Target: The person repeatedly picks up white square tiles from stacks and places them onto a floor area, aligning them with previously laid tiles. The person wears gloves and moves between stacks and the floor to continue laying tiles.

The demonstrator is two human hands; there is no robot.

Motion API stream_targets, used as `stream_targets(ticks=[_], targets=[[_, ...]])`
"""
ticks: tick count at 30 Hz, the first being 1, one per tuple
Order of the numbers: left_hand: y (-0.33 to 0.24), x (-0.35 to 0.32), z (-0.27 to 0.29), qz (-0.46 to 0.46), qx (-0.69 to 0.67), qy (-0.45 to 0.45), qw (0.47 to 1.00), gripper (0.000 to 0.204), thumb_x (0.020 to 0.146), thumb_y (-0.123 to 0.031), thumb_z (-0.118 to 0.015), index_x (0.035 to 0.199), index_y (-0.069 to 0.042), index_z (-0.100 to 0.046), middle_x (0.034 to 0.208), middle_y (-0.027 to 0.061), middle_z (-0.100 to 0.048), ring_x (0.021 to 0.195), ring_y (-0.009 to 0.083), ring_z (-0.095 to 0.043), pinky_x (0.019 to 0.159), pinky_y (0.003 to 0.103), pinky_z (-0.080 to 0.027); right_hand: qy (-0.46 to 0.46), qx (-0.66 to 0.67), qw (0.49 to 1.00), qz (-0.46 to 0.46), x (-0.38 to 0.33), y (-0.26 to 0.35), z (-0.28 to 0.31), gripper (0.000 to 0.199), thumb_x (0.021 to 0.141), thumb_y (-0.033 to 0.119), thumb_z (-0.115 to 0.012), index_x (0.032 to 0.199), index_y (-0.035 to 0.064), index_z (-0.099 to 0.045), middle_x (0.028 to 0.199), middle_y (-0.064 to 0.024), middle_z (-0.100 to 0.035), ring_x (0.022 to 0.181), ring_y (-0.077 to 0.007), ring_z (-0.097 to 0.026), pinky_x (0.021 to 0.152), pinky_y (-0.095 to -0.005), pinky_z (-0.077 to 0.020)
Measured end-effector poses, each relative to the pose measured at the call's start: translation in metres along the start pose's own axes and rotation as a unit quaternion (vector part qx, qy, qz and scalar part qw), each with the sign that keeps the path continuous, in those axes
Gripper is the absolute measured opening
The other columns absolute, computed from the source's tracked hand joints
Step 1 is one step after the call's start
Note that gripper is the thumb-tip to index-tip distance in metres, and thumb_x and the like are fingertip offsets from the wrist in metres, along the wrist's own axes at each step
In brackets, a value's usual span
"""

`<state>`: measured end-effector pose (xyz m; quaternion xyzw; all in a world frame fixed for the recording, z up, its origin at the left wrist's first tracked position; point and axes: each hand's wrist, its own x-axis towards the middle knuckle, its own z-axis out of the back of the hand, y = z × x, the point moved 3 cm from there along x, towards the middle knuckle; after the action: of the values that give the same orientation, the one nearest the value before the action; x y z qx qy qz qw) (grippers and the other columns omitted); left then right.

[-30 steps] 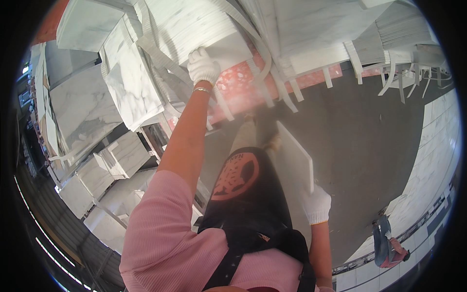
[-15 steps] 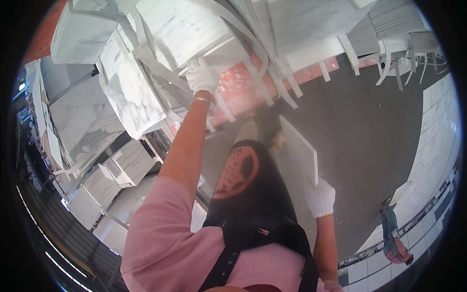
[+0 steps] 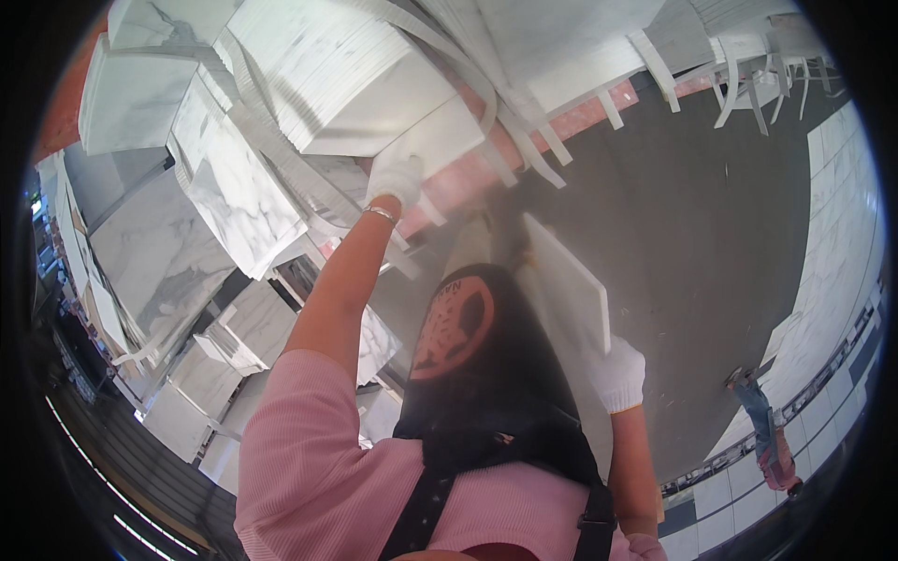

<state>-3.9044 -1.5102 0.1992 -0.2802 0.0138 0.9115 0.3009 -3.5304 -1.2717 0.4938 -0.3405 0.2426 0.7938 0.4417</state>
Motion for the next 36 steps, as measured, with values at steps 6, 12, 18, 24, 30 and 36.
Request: stream_targets(ticks=[6,12,18,24,30,36], targets=[[-0.008,0.002,0.054,-0.075,0.082,0.204,0.973,0.033,0.092,-0.018,-0.056,0.12,-0.005,-0.067,0.108,0.0213,-0.073,0.105,0.0367,-0.068,0.094,0.044,-0.052,-0.006,0.032,0.999,-0.009,-0.028,-0.031,0.002,0.031,0.083,0.037,-0.068,0.094,0.0081,-0.074,0.09,-0.0198,-0.072,0.087,-0.0422,-0.068,0.076,-0.0491,-0.0548],[-0.01,-0.076,0.146,-0.175,-0.079,0.314,0.93,0.041,0.091,-0.028,-0.064,0.121,0.0,-0.069,0.102,0.016,-0.075,0.094,0.0264,-0.07,0.089,0.035,-0.053,-0.028,0.101,0.991,-0.079,-0.058,-0.115,-0.027,0.033,0.082,0.033,-0.066,0.102,0.0073,-0.074,0.095,-0.0216,-0.072,0.092,-0.0433,-0.068,0.079,-0.0482,-0.055],[-0.056,-0.205,0.257,-0.08,-0.25,0.257,0.93,0.039,0.088,-0.021,-0.068,0.116,0.006,-0.068,0.104,0.0119,-0.074,0.097,0.019,-0.068,0.087,0.032,-0.054,-0.027,0.141,0.985,-0.1,-0.081,-0.195,-0.069,0.037,0.081,0.033,-0.065,0.108,0.0079,-0.073,0.102,-0.0212,-0.072,0.099,-0.0422,-0.067,0.086,-0.0479,-0.0532],[-0.154,-0.281,0.291,0.019,-0.496,0.196,0.846,0.049,0.082,-0.019,-0.073,0.121,0.009,-0.063,0.109,0.0162,-0.071,0.102,0.0241,-0.068,0.087,0.035,-0.056,-0.002,0.143,0.98,-0.142,-0.124,-0.253,-0.115,0.039,0.082,0.034,-0.065,0.112,0.0103,-0.071,0.106,-0.0189,-0.072,0.101,-0.0398,-0.067,0.088,-0.0481,-0.0525],[-0.239,-0.269,0.26,-0.036,-0.619,0.224,0.752,0.051,0.084,-0.017,-0.071,0.125,0.011,-0.058,0.115,0.0179,-0.067,0.106,0.0265,-0.066,0.091,0.037,-0.055,-0.017,0.191,0.951,-0.242,-0.191,-0.276,-0.173,0.037,0.081,0.034,-0.066,0.109,0.0104,-0.072,0.103,-0.0195,-0.072,0.099,-0.0405,-0.067,0.085,-0.049,-0.0532],[-0.317,-0.251,0.248,-0.076,-0.636,0.299,0.707,0.041,0.089,-0.008,-0.061,0.124,0.013,-0.058,0.117,0.0191,-0.066,0.108,0.0288,-0.066,0.095,0.04,-0.055,-0.048,0.313,0.864,-0.39,-0.283,-0.25,-0.246,0.041,0.078,0.035,-0.073,0.109,0.0091,-0.074,0.1,-0.0196,-0.073,0.097,-0.0385,-0.07,0.083,-0.0459,-0.0548]])
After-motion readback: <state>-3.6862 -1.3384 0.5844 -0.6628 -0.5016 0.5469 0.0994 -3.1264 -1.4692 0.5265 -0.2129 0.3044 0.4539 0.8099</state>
